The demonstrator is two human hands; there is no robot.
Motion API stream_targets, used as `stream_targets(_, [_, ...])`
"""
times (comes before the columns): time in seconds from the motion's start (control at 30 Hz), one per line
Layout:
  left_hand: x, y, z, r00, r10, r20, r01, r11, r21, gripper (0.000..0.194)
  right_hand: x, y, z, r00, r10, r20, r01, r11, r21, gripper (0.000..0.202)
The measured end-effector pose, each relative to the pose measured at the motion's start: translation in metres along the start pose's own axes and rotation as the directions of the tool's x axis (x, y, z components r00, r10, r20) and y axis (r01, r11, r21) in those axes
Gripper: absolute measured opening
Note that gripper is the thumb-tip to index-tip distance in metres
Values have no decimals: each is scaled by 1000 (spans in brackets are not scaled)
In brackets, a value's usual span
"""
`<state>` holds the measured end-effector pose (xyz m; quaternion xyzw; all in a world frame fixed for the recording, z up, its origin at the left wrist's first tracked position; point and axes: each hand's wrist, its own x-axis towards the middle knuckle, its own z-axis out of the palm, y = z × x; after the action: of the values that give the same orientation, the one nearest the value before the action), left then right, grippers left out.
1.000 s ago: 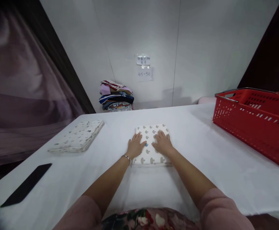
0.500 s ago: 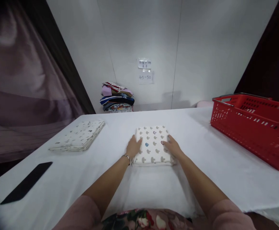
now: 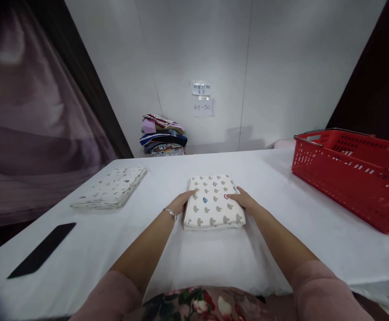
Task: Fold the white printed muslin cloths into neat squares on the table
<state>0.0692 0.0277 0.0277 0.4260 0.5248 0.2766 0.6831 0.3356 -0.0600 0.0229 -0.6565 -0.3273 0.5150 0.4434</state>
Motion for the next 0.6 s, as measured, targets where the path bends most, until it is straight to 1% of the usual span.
stream_targets(0.1, [-6,3,-3,1000,-28,-5,28,1000,-4,47,0,3,-2,1000,12,3,-12,998,55,114])
stream_targets(0.2, [-15,6,-1,1000,-30,1,30,999,29,47,-2,-3,-6,1000,-10,4,10,999,32,108])
stream_targets(0.3, [-25,5,9,999,-28,45,28,1000,5,42,-4,-18,-13,997,-81,-16,80,994,-76,101])
stream_targets(0.37, [-31,2,20,998,-23,56,25,999,-29,40,-5,-30,-18,988,-146,-59,131,969,-210,96])
stream_targets(0.4, [-33,1,26,999,-13,49,15,999,-39,40,-7,-37,-20,979,-189,-76,159,942,-296,92])
stream_targets(0.47, [-38,-3,40,1000,18,20,-17,999,-52,42,-12,-49,-21,953,-293,-74,219,841,-495,85])
stream_targets(0.5, [-39,-4,48,999,46,1,-46,998,-43,43,-16,-54,-19,938,-342,-53,244,761,-602,81])
stream_targets(0.53, [-40,-6,55,997,78,-19,-78,997,-22,44,-21,-58,-16,923,-384,-23,258,662,-704,78])
stream_targets(0.6, [-42,-8,68,989,140,-56,-138,989,45,45,-33,-63,-5,893,-443,76,283,424,-860,73])
